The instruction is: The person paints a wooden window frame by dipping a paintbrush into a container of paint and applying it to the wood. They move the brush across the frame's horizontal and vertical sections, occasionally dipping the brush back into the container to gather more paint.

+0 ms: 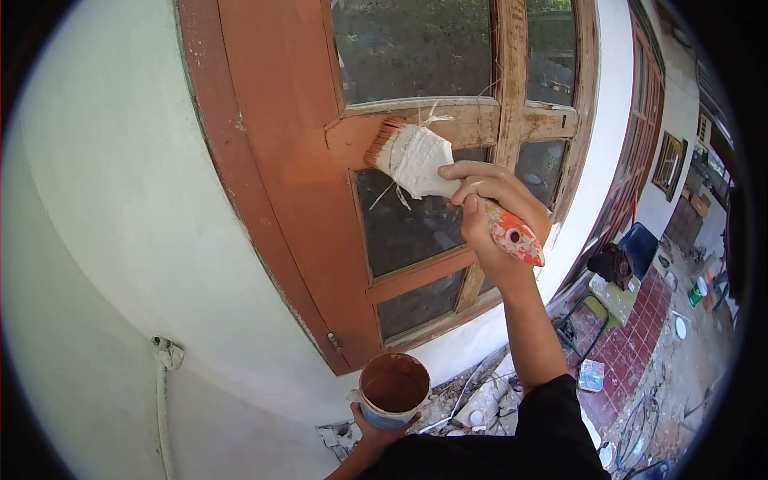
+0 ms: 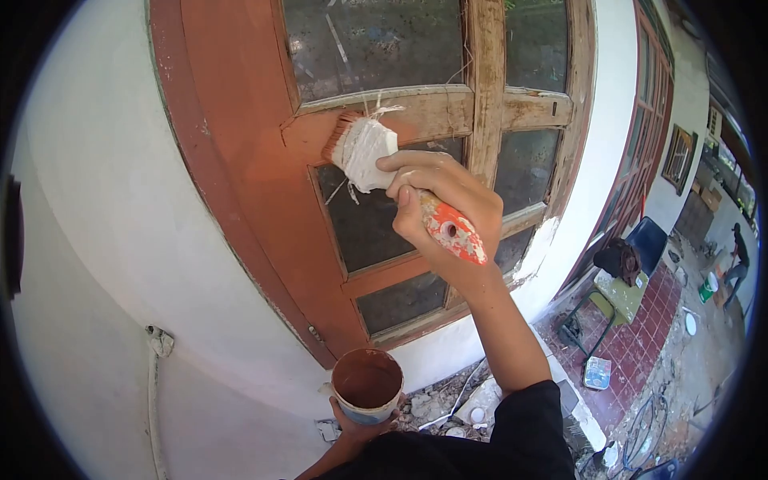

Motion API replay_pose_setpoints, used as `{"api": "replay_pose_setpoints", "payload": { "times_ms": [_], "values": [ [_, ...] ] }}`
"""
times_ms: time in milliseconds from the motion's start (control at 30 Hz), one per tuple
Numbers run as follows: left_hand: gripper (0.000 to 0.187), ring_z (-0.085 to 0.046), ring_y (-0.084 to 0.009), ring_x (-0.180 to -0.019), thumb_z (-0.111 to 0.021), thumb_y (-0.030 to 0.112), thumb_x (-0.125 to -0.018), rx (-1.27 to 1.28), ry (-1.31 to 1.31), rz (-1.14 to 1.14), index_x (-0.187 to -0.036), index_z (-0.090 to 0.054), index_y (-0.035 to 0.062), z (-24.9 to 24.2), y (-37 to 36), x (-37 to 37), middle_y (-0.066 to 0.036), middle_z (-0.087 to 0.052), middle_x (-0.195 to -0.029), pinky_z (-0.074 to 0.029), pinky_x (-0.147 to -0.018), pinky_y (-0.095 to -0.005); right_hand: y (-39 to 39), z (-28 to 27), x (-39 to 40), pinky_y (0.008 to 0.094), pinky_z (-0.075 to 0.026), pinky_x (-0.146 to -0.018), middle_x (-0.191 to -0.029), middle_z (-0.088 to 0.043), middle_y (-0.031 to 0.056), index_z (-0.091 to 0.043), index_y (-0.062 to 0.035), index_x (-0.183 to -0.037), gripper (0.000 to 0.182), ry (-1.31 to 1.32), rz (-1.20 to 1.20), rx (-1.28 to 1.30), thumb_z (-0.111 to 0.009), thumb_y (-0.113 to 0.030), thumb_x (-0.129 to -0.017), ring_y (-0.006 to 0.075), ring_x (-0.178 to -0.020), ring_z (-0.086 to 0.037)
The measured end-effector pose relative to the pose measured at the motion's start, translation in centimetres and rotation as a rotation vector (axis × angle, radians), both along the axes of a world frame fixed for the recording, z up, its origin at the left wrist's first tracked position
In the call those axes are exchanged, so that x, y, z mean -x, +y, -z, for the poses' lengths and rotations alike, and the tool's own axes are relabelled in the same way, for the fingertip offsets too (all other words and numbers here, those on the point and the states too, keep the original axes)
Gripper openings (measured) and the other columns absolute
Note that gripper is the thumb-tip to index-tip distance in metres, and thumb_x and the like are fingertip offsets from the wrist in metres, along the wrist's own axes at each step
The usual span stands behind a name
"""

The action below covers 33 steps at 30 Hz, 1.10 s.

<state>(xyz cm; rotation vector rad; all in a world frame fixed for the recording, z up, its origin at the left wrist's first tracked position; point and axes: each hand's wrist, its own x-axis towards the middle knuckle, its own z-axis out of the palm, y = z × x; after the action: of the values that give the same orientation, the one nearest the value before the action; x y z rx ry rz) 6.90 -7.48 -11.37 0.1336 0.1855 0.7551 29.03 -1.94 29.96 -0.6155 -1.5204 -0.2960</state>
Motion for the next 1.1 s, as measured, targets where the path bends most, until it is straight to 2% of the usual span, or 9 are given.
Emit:
{"api": "replay_pose_setpoints", "payload": {
  "times_ms": [233, 333, 400, 433, 500, 767, 833, 1000, 1100],
  "values": [
    [0.110, -0.047, -0.0458, -0.126, -0.039, 0.090, -0.074, 0.186, 0.116, -0.066, -0.155, -0.031, 0.0158, -1.3, 0.3, -0.5, -0.019, -0.043, -0.148, -0.048, -0.085, -0.0525, -0.1, 0.4, -6.3, 0.0305, -0.055, -0.080, -0.099, -0.074, 0.0131, -0.068, 0.0027, -0.088, 0.005, -0.043, 0.360, 0.024, -0.066, 0.004, -0.083, 0.0199, -0.086, -0.070],
    [0.110, -0.047, -0.0452, -0.126, -0.042, 0.090, -0.073, 0.157, 0.117, -0.032, -0.154, -0.032, 0.0157, -2.5, -0.2, -0.3, -0.018, -0.045, -0.147, -0.048, -0.085, -0.0516, -1.2, 0.4, -7.5, 0.0317, -0.055, -0.080, -0.099, -0.073, 0.0137, -0.068, 0.0026, -0.089, 0.007, 0.021, 0.370, 0.042, -0.067, 0.005, -0.083, 0.0219, -0.087, -0.070],
    [0.111, -0.047, -0.0436, -0.124, -0.046, 0.090, -0.072, -0.076, 0.070, -0.015, -0.153, -0.035, 0.0147, -3.4, -0.3, -0.6, -0.016, -0.046, -0.145, -0.048, -0.085, -0.0506, -1.1, 0.3, -7.9, 0.0327, -0.055, -0.080, -0.100, -0.073, 0.0137, -0.067, 0.0012, -0.093, 0.015, -0.087, 0.409, -0.045, -0.069, 0.006, -0.079, 0.0244, -0.088, -0.070],
    [0.113, -0.048, -0.0416, -0.123, -0.053, 0.089, -0.068, -0.005, -0.279, 0.142, -0.151, -0.037, 0.0143, -2.0, 0.3, -0.2, -0.015, -0.048, -0.142, -0.048, -0.087, -0.0497, -1.0, 0.4, -8.0, 0.0342, -0.055, -0.079, -0.099, -0.071, 0.0133, -0.066, -0.0005, -0.095, 0.020, -0.096, 0.383, -0.059, -0.070, 0.006, -0.076, 0.0269, -0.087, -0.070],
    [0.109, -0.044, -0.0382, -0.127, -0.073, 0.075, -0.066, -0.019, -0.247, 0.097, -0.151, -0.037, 0.0153, -3.1, 0.5, -1.3, -0.013, -0.045, -0.142, -0.049, -0.093, -0.0483, -1.2, 0.7, -7.8, 0.0379, -0.055, -0.079, -0.096, -0.069, 0.0139, -0.065, -0.0014, -0.095, 0.022, -0.064, 0.353, -0.122, -0.073, 0.003, -0.074, 0.0323, -0.087, -0.068],
    [0.101, -0.041, -0.0352, -0.129, -0.075, 0.067, -0.073, 0.025, -0.236, 0.137, -0.152, -0.037, 0.0173, -3.9, 0.2, -2.2, -0.013, -0.040, -0.144, -0.049, -0.095, -0.0470, -7.3, 5.7, -7.6, 0.0332, -0.055, -0.082, -0.105, -0.072, 0.0157, -0.066, 0.0036, -0.094, 0.007, 0.192, 0.146, 0.069, -0.064, -0.003, -0.092, 0.0208, -0.092, -0.069],
    [0.103, -0.042, -0.0350, -0.126, -0.074, 0.072, -0.071, 0.016, -0.205, 0.140, -0.150, -0.038, 0.0159, -4.4, 0.1, -2.3, -0.014, -0.044, -0.138, -0.049, -0.094, -0.0461, -8.8, 7.8, -9.1, 0.0291, -0.056, -0.078, -0.107, -0.071, 0.0173, -0.066, 0.0016, -0.092, 0.017, 0.268, 0.194, 0.130, -0.060, -0.013, -0.100, 0.0173, -0.091, -0.068],
    [0.110, -0.044, -0.0369, -0.123, -0.072, 0.078, -0.066, -0.035, -0.182, 0.111, -0.150, -0.036, 0.0164, -4.2, 0.6, -1.9, -0.015, -0.045, -0.137, -0.050, -0.092, -0.0472, -10.0, 10.7, -13.1, 0.0230, -0.049, -0.068, -0.082, -0.069, 0.0040, -0.067, 0.0012, -0.099, 0.020, 0.537, 0.273, 0.329, -0.055, -0.014, -0.104, 0.0080, -0.074, -0.062],
    [0.112, -0.044, -0.0375, -0.122, -0.071, 0.080, -0.064, 0.002, -0.128, 0.084, -0.150, -0.036, 0.0171, -3.7, 0.9, -1.6, -0.014, -0.045, -0.138, -0.048, -0.091, -0.0487, -8.6, 10.7, -16.0, 0.0238, -0.044, -0.062, -0.070, -0.059, 0.0003, -0.068, 0.0009, -0.105, 0.022, 0.401, 0.376, 0.475, -0.053, -0.015, -0.104, 0.0065, -0.066, -0.055]
  ]
}}
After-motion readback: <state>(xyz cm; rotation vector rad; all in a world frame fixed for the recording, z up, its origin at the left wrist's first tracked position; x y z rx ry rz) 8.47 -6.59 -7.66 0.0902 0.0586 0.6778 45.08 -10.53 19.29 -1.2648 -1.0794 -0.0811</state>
